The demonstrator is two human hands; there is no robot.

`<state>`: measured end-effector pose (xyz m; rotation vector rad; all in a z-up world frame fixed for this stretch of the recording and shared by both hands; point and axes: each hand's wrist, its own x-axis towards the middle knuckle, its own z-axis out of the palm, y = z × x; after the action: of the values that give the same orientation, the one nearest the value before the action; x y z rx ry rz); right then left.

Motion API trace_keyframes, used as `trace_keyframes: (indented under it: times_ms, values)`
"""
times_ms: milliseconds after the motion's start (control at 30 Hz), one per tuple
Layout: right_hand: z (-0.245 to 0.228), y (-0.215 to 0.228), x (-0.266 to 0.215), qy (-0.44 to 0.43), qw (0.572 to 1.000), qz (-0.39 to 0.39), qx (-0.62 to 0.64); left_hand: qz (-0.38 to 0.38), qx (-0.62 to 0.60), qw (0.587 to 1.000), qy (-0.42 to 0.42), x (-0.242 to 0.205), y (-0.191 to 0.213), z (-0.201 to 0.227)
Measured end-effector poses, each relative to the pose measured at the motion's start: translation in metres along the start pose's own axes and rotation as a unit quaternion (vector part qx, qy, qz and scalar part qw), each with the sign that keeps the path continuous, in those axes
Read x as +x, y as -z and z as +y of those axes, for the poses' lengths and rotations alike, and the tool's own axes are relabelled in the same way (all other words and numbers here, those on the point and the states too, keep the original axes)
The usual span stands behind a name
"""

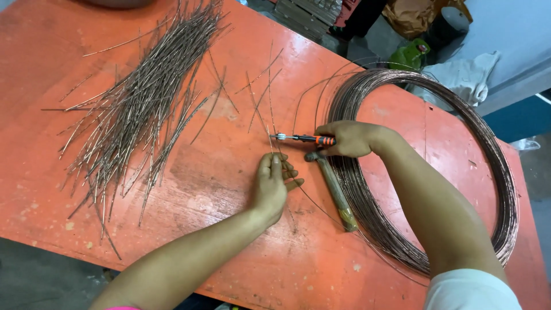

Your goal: Cutting lengths of copper wire from a large coil using wire cutters on a workbench

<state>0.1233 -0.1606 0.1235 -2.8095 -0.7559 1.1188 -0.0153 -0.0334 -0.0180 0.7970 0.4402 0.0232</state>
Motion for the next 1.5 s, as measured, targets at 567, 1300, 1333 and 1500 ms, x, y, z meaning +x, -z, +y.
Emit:
trace_keyframes:
  times_ms: [567, 1300, 1333, 1500]
  values:
    - [-0.004, -0.010, -0.006, -0.018, 0.999, 0.005, -0.037, -0.013, 0.045, 0.998, -0.044, -0.004, 0.006, -0.010]
    - [0.007, -0.068, -0.040, -0.058, 0.982, 0.176, 0.023, -0.065, 0.095, 0.989, -0.094, -0.008, 0.002, 0.004]
    - [0.008, -0.071, -0.043, -0.060, 0.982, 0.178, 0.025, -0.068, 0.097, 0.988, -0.094, -0.008, 0.001, 0.004]
    - [0.010, -0.095, -0.064, -0.081, 0.973, 0.210, 0.044, -0.055, 0.066, 0.995, -0.049, -0.008, 0.000, 0.006]
